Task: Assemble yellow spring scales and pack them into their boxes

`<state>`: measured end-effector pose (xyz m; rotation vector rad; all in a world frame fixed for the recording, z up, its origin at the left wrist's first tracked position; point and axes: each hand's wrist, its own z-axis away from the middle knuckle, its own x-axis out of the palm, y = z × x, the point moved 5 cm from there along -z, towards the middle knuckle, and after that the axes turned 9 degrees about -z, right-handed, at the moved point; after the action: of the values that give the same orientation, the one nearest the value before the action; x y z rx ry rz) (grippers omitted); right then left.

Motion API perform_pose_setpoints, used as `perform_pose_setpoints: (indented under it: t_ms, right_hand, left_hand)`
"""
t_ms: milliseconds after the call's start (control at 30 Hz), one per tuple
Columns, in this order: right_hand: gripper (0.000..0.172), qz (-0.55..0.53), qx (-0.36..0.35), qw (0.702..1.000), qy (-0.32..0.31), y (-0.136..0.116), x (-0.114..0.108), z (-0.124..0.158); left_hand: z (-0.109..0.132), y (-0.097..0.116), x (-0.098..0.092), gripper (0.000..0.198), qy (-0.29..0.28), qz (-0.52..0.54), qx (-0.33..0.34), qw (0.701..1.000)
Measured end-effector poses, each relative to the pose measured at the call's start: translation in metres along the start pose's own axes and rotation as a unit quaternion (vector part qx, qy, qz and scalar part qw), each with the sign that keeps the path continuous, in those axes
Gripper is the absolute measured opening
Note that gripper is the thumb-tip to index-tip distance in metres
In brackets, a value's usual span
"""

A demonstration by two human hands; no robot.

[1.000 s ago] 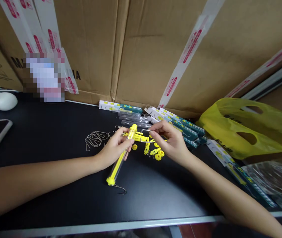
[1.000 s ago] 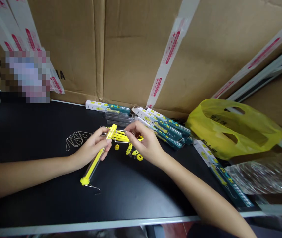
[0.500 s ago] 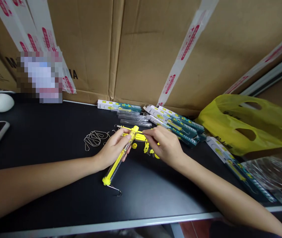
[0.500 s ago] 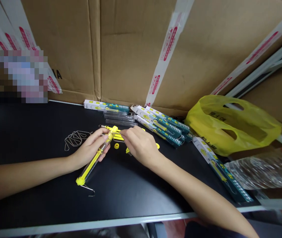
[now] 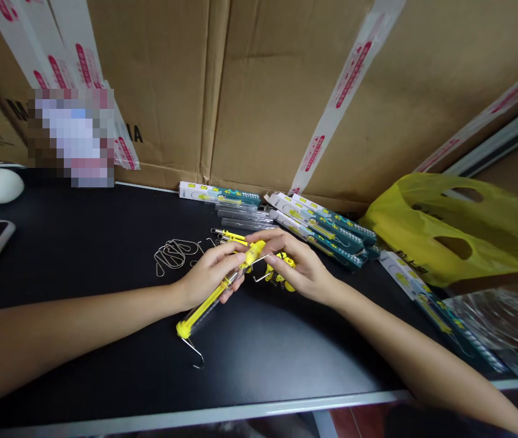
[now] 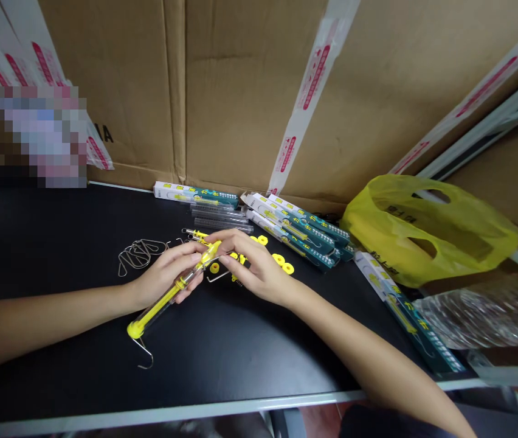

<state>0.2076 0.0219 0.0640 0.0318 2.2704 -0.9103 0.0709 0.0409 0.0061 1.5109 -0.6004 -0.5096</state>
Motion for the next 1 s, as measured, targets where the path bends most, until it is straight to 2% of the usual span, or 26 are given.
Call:
perform_pose_setpoints:
  t_ms: [200,567,700,800,867,1000]
  right_hand:
    - [0.007,-0.047,0.01,0.998,0.028,0.008,0.0,0.002]
    - [0.005,-0.029,-0.018,0.999,0.01,-0.003,-0.002,0.0]
    - [0.003,-0.099,0.039,0.993,0.041,0.004,-0.002,0.001]
    - [0.005,-0.195,0.091,0.974,0.072,0.014,-0.002,0.004]
    - [0.005,-0.22,0.096,0.968,0.07,0.017,-0.002,0.004]
    - [0.005,-0.203,0.09,0.973,0.066,0.018,-0.002,0.005]
  left_hand:
    - [0.001,0.0,0.0,0.024,0.009,0.004,-0.005,1.0]
    - [0.001,-0.003,0.0,0.027,-0.015,0.016,-0.007,1.0]
    - [0.001,-0.005,0.0,0.026,-0.012,0.015,-0.003,1.0]
    - [0.0,-0.004,0.0,0.026,-0.025,0.026,-0.003,0.999]
    - [-0.001,-0.004,-0.001,0.025,-0.037,0.037,-0.008,0.999]
    - [-0.001,-0.006,-0.001,0.026,-0.067,0.044,-0.014,0.997]
